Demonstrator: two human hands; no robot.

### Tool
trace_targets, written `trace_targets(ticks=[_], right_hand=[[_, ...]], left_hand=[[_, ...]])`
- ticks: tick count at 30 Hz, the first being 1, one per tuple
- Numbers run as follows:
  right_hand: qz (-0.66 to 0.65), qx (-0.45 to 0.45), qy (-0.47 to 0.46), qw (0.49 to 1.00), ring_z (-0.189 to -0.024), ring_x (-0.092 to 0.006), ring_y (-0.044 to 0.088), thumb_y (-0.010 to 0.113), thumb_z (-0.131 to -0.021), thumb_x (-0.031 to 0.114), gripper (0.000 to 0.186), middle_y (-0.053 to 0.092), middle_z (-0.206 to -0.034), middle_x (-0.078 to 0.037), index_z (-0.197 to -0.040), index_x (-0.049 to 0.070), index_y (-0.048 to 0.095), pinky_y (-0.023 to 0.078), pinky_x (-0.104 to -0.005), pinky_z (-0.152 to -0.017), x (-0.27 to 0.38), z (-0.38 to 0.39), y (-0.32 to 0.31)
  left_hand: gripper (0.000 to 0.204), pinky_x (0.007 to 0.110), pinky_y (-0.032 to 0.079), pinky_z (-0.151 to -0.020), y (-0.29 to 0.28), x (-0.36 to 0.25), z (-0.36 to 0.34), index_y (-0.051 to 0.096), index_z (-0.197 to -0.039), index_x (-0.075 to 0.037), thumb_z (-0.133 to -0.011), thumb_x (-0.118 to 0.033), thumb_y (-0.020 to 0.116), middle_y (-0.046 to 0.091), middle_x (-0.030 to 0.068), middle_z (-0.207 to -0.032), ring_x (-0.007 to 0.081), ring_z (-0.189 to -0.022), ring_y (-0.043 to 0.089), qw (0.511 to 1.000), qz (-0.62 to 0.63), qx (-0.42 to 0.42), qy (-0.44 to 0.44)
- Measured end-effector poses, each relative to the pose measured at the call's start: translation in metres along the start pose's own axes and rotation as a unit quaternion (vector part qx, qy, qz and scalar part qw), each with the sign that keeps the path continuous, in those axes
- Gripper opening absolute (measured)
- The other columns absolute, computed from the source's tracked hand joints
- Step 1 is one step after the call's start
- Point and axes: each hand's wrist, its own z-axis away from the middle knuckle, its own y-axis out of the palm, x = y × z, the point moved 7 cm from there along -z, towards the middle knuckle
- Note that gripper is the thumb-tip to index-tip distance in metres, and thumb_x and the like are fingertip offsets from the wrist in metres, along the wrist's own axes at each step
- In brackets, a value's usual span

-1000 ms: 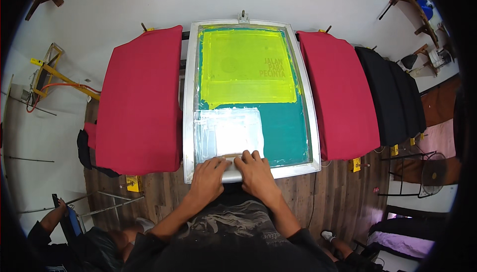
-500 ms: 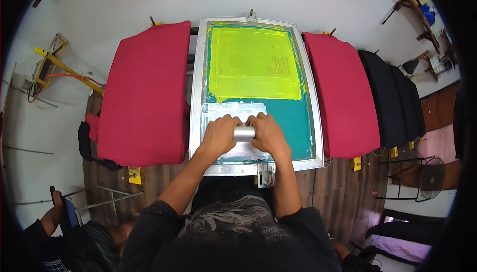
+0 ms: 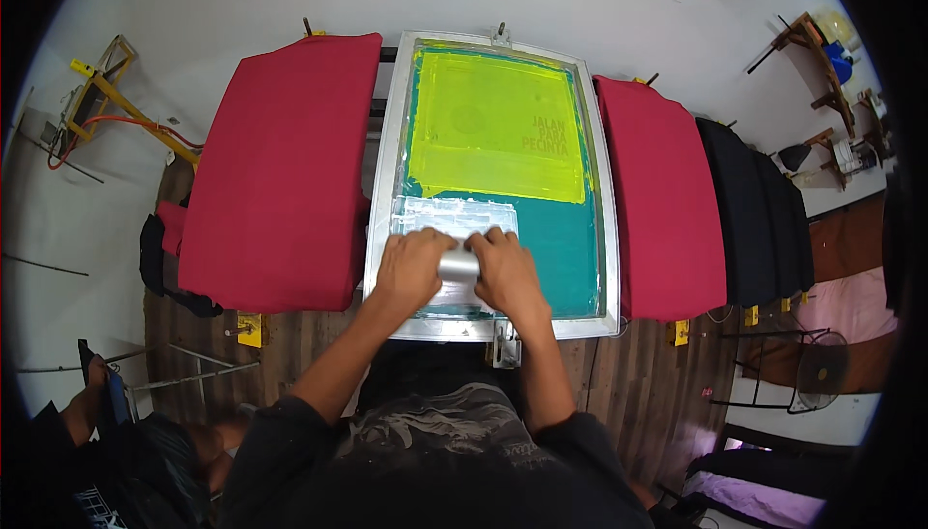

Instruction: Applying white ink to a screen using a squeegee for garment printing.

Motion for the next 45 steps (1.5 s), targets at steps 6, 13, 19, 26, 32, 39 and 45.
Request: trace_targets(ticks=[6, 13, 19, 26, 32, 39, 45], right_hand=[[-0.002, 0.005, 0.003, 1.000, -0.099, -0.0372, 0.053, 0.073, -0.061, -0.001, 0.053, 0.054, -0.109, -0.016, -0.110, 0.007, 0.056, 0.051, -0.0465, -0.077, 0.003, 0.021, 0.025], [0.017, 0.089, -0.010, 0.996, -0.103, -0.0337, 0.052, 0.074, -0.063, 0.005, 0.052, 0.053, -0.108, -0.015, -0.112, 0.005, 0.057, 0.046, -0.0468, -0.077, 0.030, 0.073, 0.023], [0.039, 0.029, 0.030, 0.998, -0.103, -0.0327, 0.058, 0.075, -0.066, 0.005, 0.044, 0.061, -0.108, -0.012, -0.108, 0.012, 0.064, 0.050, -0.0487, -0.080, -0.007, 0.009, 0.006], [-0.008, 0.073, 0.064, 0.995, -0.099, -0.0354, 0.061, 0.074, -0.066, 0.007, 0.036, 0.064, -0.104, -0.015, -0.102, 0.011, 0.070, 0.055, -0.0453, -0.080, -0.032, -0.045, 0.014], [-0.057, 0.041, 0.050, 0.996, -0.100, -0.0349, 0.059, 0.078, -0.065, 0.013, 0.031, 0.063, -0.101, -0.016, -0.095, 0.006, 0.071, 0.054, -0.0489, -0.079, -0.019, -0.005, 0.027], [-0.074, 0.075, 0.060, 0.993, -0.096, -0.0348, 0.061, 0.075, -0.066, 0.010, 0.024, 0.064, -0.095, -0.016, -0.090, 0.005, 0.072, 0.053, -0.0492, -0.078, 0.003, 0.043, 0.020], [-0.036, 0.079, 0.060, 0.994, -0.094, -0.0345, 0.065, 0.072, -0.070, 0.012, 0.020, 0.068, -0.095, -0.015, -0.090, 0.009, 0.072, 0.053, -0.0493, -0.078, -0.019, 0.000, 0.008]], left_hand=[[0.042, 0.046, 0.045, -0.087, 0.024, 0.009, 0.031, 0.063, -0.111, -0.006, -0.072, 0.007, 0.061, 0.062, 0.0125, -0.108, 0.0326, -0.104, 0.060, 1.000, -0.006, -0.007, 0.027], [0.050, 0.042, 0.042, -0.094, 0.019, -0.013, 0.084, 0.063, -0.117, -0.007, -0.069, 0.006, 0.063, 0.061, 0.0123, -0.114, 0.0295, -0.110, 0.057, 0.998, 0.014, 0.056, 0.029], [0.042, 0.045, 0.048, -0.081, 0.009, -0.003, 0.005, 0.068, -0.108, -0.006, -0.067, 0.004, 0.066, 0.066, 0.0151, -0.097, 0.0341, -0.091, 0.063, 0.996, -0.002, 0.029, 0.078], [0.039, 0.045, 0.051, -0.083, 0.012, 0.016, -0.044, 0.068, -0.105, -0.003, -0.067, 0.006, 0.064, 0.065, 0.0222, -0.097, 0.0403, -0.094, 0.063, 0.996, 0.004, 0.085, 0.034], [0.038, 0.045, 0.051, -0.080, 0.018, 0.007, -0.006, 0.068, -0.102, -0.005, -0.065, 0.005, 0.064, 0.063, 0.0195, -0.092, 0.0396, -0.088, 0.062, 0.996, -0.002, 0.075, 0.054], [0.037, 0.047, 0.051, -0.079, 0.019, -0.012, 0.042, 0.067, -0.102, -0.005, -0.065, 0.000, 0.068, 0.063, 0.0182, -0.091, 0.0385, -0.087, 0.062, 0.988, 0.031, 0.147, 0.046], [0.034, 0.043, 0.050, -0.083, 0.009, -0.007, -0.008, 0.068, -0.098, -0.002, -0.067, 0.005, 0.057, 0.066, 0.0241, -0.092, 0.0414, -0.090, 0.064, 0.990, 0.027, 0.134, 0.015]])
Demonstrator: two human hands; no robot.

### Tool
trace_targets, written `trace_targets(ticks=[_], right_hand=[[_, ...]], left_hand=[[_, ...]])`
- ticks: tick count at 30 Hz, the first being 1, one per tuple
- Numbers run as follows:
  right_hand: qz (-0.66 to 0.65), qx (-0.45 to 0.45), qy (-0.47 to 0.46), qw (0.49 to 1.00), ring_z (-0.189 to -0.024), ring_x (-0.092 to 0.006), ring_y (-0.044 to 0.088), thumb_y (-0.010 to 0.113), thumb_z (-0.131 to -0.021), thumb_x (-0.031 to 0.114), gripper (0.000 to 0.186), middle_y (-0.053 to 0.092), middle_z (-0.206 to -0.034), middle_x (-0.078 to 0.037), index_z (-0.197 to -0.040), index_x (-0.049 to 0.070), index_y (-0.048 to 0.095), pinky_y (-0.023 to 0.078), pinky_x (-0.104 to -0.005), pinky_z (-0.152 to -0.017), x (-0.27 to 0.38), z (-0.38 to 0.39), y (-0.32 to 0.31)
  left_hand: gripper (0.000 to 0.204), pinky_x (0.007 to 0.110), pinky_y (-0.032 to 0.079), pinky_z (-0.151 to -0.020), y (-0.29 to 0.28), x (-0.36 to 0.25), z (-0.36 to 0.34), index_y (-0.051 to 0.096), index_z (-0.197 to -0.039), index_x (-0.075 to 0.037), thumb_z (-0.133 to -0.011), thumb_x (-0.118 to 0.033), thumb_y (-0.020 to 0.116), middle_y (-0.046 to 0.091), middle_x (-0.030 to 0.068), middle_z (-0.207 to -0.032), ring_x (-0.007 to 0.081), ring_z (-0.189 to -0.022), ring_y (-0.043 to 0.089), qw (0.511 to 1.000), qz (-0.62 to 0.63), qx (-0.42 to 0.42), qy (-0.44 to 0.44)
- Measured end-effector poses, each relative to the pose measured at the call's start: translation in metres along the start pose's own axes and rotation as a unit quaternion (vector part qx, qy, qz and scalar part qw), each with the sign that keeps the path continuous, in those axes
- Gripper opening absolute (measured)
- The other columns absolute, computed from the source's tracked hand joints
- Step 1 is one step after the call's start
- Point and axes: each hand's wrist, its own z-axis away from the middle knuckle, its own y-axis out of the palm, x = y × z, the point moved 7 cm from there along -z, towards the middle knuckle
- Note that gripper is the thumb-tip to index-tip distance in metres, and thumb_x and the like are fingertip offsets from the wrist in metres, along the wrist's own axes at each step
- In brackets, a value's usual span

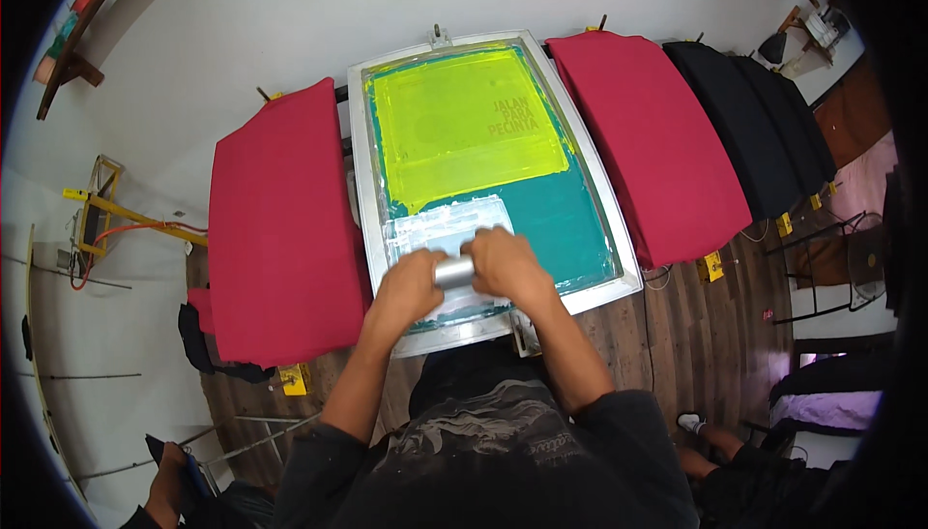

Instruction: Applying white ink to a screen using a squeegee for garment printing.

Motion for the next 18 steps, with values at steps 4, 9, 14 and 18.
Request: trace_targets(ticks=[4, 9, 14, 18], right_hand=[[0.055, -0.061, -0.027, 0.996, -0.101, -0.0343, 0.059, 0.070, -0.068, 0.005, 0.036, 0.062, -0.106, -0.013, -0.103, 0.010, 0.067, 0.053, -0.0464, -0.075, 0.008, -0.009, 0.003], [0.054, -0.095, -0.060, 0.992, -0.103, -0.0336, 0.053, 0.066, -0.071, 0.005, 0.040, 0.053, -0.112, -0.015, -0.111, 0.007, 0.059, 0.049, -0.0457, -0.074, 0.020, 0.053, 0.043], [0.045, -0.013, -0.050, 0.998, -0.103, -0.0317, 0.054, 0.070, -0.069, 0.006, 0.038, 0.055, -0.109, -0.013, -0.106, 0.007, 0.062, 0.048, -0.0464, -0.077, 0.032, 0.075, 0.029], [0.039, -0.031, -0.037, 0.998, -0.099, -0.0319, 0.057, 0.075, -0.064, 0.006, 0.043, 0.059, -0.104, -0.010, -0.105, 0.011, 0.064, 0.047, -0.0461, -0.079, 0.024, 0.045, 0.011]], left_hand=[[0.043, 0.043, 0.048, -0.090, 0.001, 0.015, -0.001, 0.065, -0.107, -0.001, -0.066, 0.010, 0.060, 0.063, 0.0217, -0.102, 0.0389, -0.100, 0.060, 0.997, -0.016, -0.075, 0.018], [0.055, 0.043, 0.047, -0.092, 0.041, -0.001, 0.060, 0.059, -0.118, -0.004, -0.066, 0.012, 0.062, 0.057, 0.0164, -0.117, 0.0351, -0.112, 0.054, 0.994, -0.062, -0.092, 0.025], [0.054, 0.044, 0.047, -0.088, 0.035, -0.009, 0.076, 0.061, -0.116, -0.004, -0.064, 0.009, 0.064, 0.061, 0.0149, -0.111, 0.0345, -0.107, 0.058, 0.999, -0.028, -0.030, 0.017], [0.049, 0.043, 0.048, -0.082, 0.011, -0.009, 0.046, 0.066, -0.111, -0.005, -0.064, 0.009, 0.063, 0.066, 0.0126, -0.104, 0.0336, -0.100, 0.062, 0.999, -0.018, -0.033, 0.028]])
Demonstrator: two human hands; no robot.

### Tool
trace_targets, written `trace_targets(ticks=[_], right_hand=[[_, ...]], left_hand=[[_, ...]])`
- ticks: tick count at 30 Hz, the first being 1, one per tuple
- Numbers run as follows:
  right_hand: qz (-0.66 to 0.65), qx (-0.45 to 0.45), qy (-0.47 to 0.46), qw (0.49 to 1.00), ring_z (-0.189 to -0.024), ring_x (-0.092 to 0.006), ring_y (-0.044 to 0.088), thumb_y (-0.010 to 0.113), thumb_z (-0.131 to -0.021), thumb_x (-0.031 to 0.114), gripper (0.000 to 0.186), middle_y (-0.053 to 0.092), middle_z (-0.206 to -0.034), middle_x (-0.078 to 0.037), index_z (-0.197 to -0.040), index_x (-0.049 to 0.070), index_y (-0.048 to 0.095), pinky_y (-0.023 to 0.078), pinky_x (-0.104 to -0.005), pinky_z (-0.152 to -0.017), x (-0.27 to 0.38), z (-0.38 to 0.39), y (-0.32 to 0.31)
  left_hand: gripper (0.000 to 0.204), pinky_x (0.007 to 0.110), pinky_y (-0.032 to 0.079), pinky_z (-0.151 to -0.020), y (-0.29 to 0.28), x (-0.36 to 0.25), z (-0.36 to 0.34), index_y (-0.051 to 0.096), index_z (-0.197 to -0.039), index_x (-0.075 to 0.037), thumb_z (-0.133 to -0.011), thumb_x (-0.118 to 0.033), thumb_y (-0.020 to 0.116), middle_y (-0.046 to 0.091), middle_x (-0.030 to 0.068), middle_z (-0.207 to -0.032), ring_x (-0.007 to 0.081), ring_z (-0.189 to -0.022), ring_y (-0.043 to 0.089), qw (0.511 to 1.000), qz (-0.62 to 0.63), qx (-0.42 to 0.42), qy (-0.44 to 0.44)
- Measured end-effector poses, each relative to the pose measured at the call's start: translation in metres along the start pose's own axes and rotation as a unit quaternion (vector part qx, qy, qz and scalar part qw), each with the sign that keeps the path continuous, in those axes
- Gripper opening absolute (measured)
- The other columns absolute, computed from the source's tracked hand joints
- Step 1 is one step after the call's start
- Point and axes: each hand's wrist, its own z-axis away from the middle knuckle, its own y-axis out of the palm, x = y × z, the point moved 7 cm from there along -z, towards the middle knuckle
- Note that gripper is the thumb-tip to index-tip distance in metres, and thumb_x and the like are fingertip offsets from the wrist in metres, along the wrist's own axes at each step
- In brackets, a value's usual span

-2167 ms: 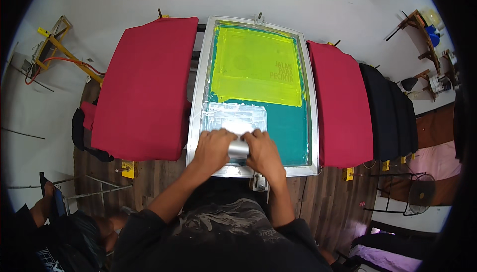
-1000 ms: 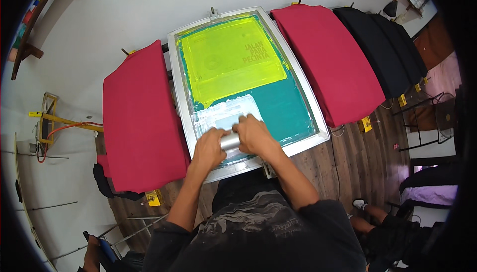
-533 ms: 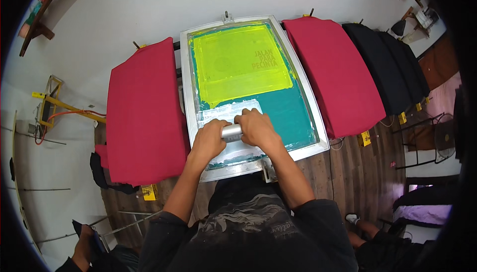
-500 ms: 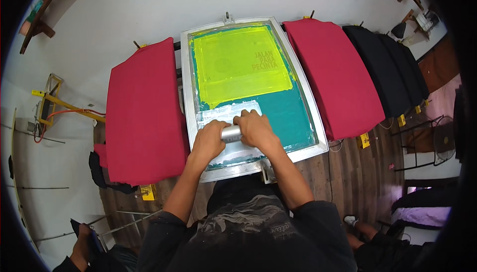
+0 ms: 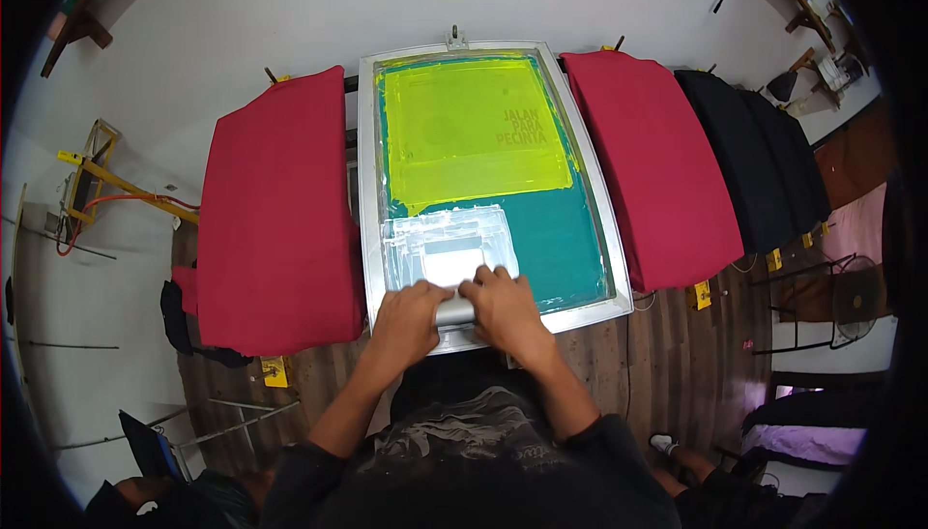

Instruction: Applying white ink to a screen using a squeegee for garment printing.

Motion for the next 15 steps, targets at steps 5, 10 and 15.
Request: trace_targets(ticks=[5, 10, 15], right_hand=[[0.017, -0.088, 0.008, 0.996, -0.101, -0.0328, 0.056, 0.067, -0.070, 0.003, 0.037, 0.058, -0.107, -0.012, -0.106, 0.009, 0.062, 0.048, -0.0462, -0.074, -0.011, -0.020, 0.006], [-0.005, -0.090, 0.009, 0.996, -0.102, -0.0342, 0.053, 0.063, -0.071, 0.000, 0.040, 0.054, -0.109, -0.015, -0.110, 0.006, 0.059, 0.047, -0.0461, -0.076, 0.000, 0.016, 0.022], [-0.006, -0.026, 0.015, 1.000, -0.103, -0.0334, 0.054, 0.071, -0.065, 0.002, 0.043, 0.055, -0.108, -0.013, -0.107, 0.007, 0.061, 0.046, -0.0467, -0.078, 0.004, 0.027, 0.017]], left_hand=[[0.052, 0.042, 0.046, -0.085, 0.005, 0.015, -0.022, 0.062, -0.115, -0.005, -0.066, 0.011, 0.061, 0.062, 0.0133, -0.108, 0.0328, -0.105, 0.058, 0.998, -0.029, -0.056, 0.005], [0.059, 0.044, 0.045, -0.087, 0.023, 0.000, 0.014, 0.058, -0.119, -0.004, -0.063, 0.013, 0.063, 0.056, 0.0140, -0.112, 0.0352, -0.105, 0.056, 0.998, -0.037, -0.047, 0.020], [0.058, 0.043, 0.045, -0.085, 0.017, -0.008, 0.023, 0.059, -0.119, -0.005, -0.064, 0.010, 0.064, 0.059, 0.0129, -0.109, 0.0344, -0.102, 0.057, 0.999, -0.024, 0.035, -0.008]])
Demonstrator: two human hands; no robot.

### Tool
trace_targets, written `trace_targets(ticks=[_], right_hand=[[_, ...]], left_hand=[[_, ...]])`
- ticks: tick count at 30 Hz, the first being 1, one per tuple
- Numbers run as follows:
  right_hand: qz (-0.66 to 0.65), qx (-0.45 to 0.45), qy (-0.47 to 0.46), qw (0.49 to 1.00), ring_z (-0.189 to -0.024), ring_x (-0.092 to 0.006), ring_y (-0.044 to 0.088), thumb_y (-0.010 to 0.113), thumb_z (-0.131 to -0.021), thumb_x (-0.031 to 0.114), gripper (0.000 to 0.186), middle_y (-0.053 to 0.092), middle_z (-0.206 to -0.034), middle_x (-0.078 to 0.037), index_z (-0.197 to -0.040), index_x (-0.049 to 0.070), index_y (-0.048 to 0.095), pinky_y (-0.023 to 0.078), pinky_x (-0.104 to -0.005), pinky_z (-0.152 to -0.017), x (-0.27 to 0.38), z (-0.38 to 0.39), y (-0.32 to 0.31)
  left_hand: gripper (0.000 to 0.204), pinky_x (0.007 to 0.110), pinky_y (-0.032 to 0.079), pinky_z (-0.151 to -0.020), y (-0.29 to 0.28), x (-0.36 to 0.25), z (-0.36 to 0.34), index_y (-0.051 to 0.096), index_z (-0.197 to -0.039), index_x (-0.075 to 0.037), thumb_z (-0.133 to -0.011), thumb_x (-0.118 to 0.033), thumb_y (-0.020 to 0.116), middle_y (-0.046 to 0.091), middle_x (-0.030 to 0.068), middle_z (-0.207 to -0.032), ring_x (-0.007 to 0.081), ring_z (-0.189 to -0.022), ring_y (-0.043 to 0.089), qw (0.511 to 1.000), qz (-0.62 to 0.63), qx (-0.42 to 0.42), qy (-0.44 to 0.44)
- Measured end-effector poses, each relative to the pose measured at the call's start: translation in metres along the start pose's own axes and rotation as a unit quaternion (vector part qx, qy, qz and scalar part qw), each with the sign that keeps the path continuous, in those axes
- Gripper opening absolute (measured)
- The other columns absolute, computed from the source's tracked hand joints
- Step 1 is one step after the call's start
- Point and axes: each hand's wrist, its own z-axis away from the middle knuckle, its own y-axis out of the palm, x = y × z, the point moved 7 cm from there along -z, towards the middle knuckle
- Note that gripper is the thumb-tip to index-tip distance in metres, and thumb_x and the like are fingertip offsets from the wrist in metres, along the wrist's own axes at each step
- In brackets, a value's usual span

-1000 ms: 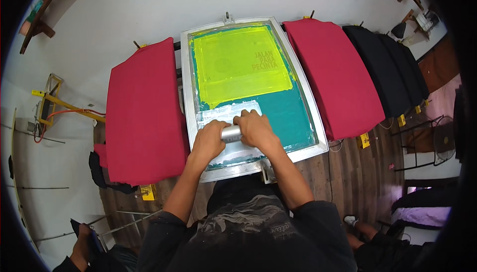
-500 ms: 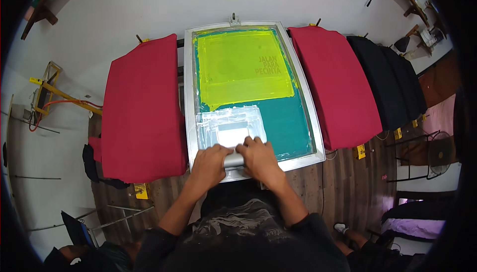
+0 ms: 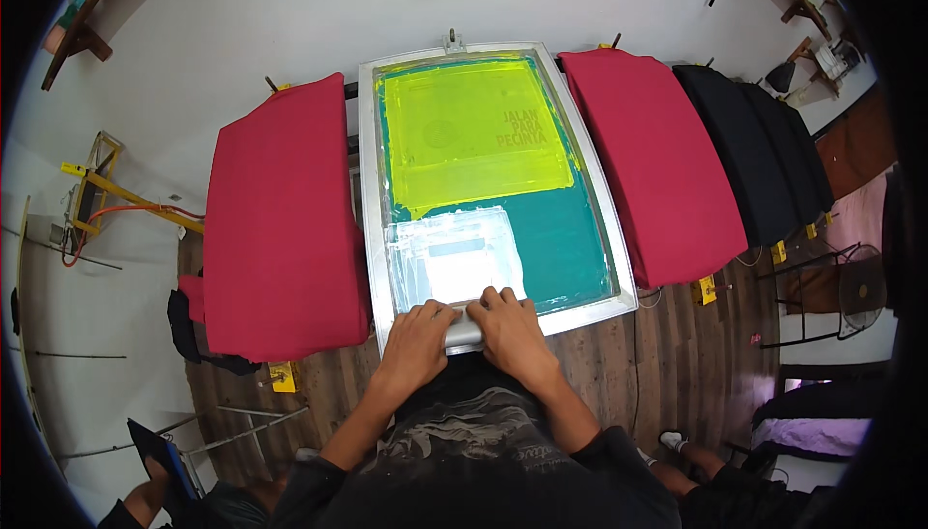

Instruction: Applying white ink to a screen using a squeegee for garment printing.

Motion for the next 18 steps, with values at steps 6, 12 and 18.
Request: trace_targets(ticks=[6, 12, 18], right_hand=[[0.023, -0.087, -0.013, 0.996, -0.100, -0.0324, 0.055, 0.063, -0.069, 0.000, 0.038, 0.058, -0.108, -0.012, -0.106, 0.007, 0.062, 0.046, -0.0464, -0.076, -0.002, -0.031, -0.011], [0.002, -0.088, -0.011, 0.996, -0.102, -0.0334, 0.054, 0.068, -0.066, 0.000, 0.045, 0.056, -0.111, -0.013, -0.110, 0.007, 0.060, 0.047, -0.0456, -0.077, -0.001, -0.001, 0.008], [-0.001, -0.016, -0.004, 1.000, -0.100, -0.0324, 0.056, 0.070, -0.065, 0.002, 0.041, 0.058, -0.104, -0.009, -0.105, 0.009, 0.064, 0.046, -0.0461, -0.077, 0.000, -0.009, -0.006]], left_hand=[[0.053, 0.043, 0.044, -0.083, -0.020, 0.007, -0.020, 0.060, -0.114, -0.004, -0.065, 0.015, 0.057, 0.061, 0.0137, -0.106, 0.0350, -0.102, 0.057, 0.990, 0.019, -0.136, 0.036], [0.054, 0.043, 0.044, -0.088, 0.012, 0.005, 0.002, 0.060, -0.121, -0.006, -0.069, 0.009, 0.061, 0.059, 0.0139, -0.116, 0.0320, -0.111, 0.056, 0.991, -0.039, -0.123, 0.034], [0.050, 0.042, 0.044, -0.083, -0.009, 0.003, -0.002, 0.062, -0.115, -0.006, -0.067, 0.009, 0.061, 0.062, 0.0115, -0.107, 0.0316, -0.102, 0.059, 0.998, 0.014, -0.066, 0.009]])
